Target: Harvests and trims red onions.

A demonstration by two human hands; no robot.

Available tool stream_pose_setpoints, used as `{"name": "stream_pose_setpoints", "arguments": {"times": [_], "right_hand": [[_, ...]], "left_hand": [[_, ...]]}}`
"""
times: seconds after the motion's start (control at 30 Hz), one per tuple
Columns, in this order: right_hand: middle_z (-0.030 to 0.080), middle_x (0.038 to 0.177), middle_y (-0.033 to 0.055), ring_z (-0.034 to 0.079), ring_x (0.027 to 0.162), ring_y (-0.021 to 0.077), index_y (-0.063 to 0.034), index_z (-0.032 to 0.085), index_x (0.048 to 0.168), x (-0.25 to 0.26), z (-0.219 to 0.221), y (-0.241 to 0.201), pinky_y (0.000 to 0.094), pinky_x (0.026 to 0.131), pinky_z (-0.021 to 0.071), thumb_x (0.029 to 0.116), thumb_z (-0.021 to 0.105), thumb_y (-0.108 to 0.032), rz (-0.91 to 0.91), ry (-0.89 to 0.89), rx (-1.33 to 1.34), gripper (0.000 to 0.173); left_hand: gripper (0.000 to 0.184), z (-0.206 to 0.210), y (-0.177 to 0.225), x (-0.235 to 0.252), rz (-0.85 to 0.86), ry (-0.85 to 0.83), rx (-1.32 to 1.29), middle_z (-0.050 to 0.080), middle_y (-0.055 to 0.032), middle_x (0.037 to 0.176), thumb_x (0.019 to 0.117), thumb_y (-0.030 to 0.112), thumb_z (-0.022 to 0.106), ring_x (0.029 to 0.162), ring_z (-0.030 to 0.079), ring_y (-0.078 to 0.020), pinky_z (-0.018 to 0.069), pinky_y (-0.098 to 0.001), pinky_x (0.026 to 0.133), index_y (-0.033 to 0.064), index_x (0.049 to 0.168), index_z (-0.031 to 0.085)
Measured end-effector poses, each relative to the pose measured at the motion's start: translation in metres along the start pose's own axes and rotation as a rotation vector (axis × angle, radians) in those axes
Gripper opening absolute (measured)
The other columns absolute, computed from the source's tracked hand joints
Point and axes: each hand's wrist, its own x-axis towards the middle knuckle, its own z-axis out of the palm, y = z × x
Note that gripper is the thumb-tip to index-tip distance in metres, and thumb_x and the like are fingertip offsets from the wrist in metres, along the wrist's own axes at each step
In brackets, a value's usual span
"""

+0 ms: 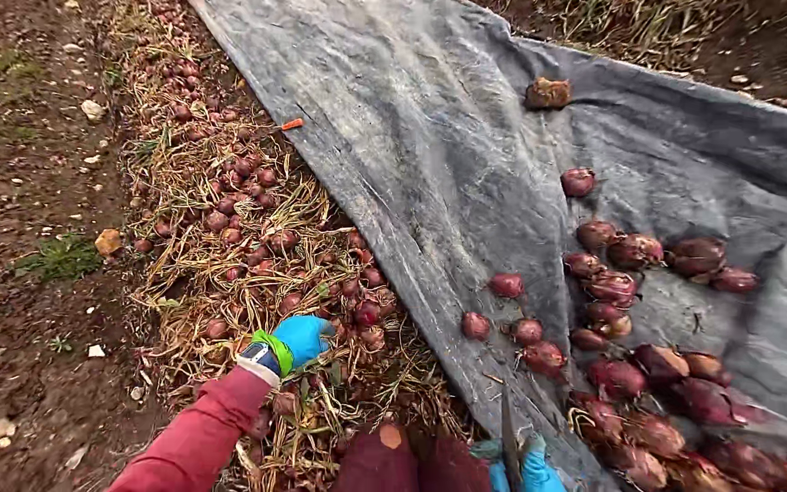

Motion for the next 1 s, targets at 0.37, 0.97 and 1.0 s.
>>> {"name": "stream_pose_setpoints", "arguments": {"times": [0.37, 0.97, 1.0], "right_hand": [[0.06, 0.058, 0.0081, 0.057, 0.045, 0.0197, -0.0003, 0.065, 0.107, 0.022, 0.032, -0.002, 0.0371, 0.043, 0.0527, 0.1061, -0.001, -0.056, 0.229, 0.032, -0.021, 0.086], [0.057, 0.059, 0.0033, 0.055, 0.045, 0.0175, -0.011, 0.067, 0.091, -0.046, 0.075, 0.006, 0.0356, 0.043, 0.0513, 0.0936, 0.023, -0.084, -0.194, -0.426, -0.355, 0.085], [0.058, 0.061, 0.0026, 0.057, 0.046, 0.0171, -0.0123, 0.067, 0.092, -0.052, 0.073, 0.013, 0.0356, 0.044, 0.0525, 0.0881, 0.024, -0.09, -0.199, -0.474, -0.402, 0.089]], "left_hand": [[0.088, 0.095, 0.029, 0.135, -0.192, -0.088, -0.293, 0.067, -0.0157, 0.133, 0.0685, 0.033, 0.094, 0.121, 0.066, -0.0357, 0.0538, -0.0622, 0.101, 0.0133, 0.145, 0.055], [0.047, 0.022, 0.114, -0.154, 0.159, 0.089, -0.229, 0.074, -0.0035, 0.093, 0.0938, 0.063, 0.064, 0.09, 0.072, -0.0225, 0.0589, -0.0543, 0.084, 0.0177, 0.104, 0.074], [0.045, 0.028, 0.133, -0.166, 0.256, -0.034, -0.15, 0.073, -0.0074, 0.096, 0.1015, 0.055, 0.055, 0.094, 0.071, -0.0268, 0.0563, -0.0573, 0.085, 0.0138, 0.102, 0.073]]}}
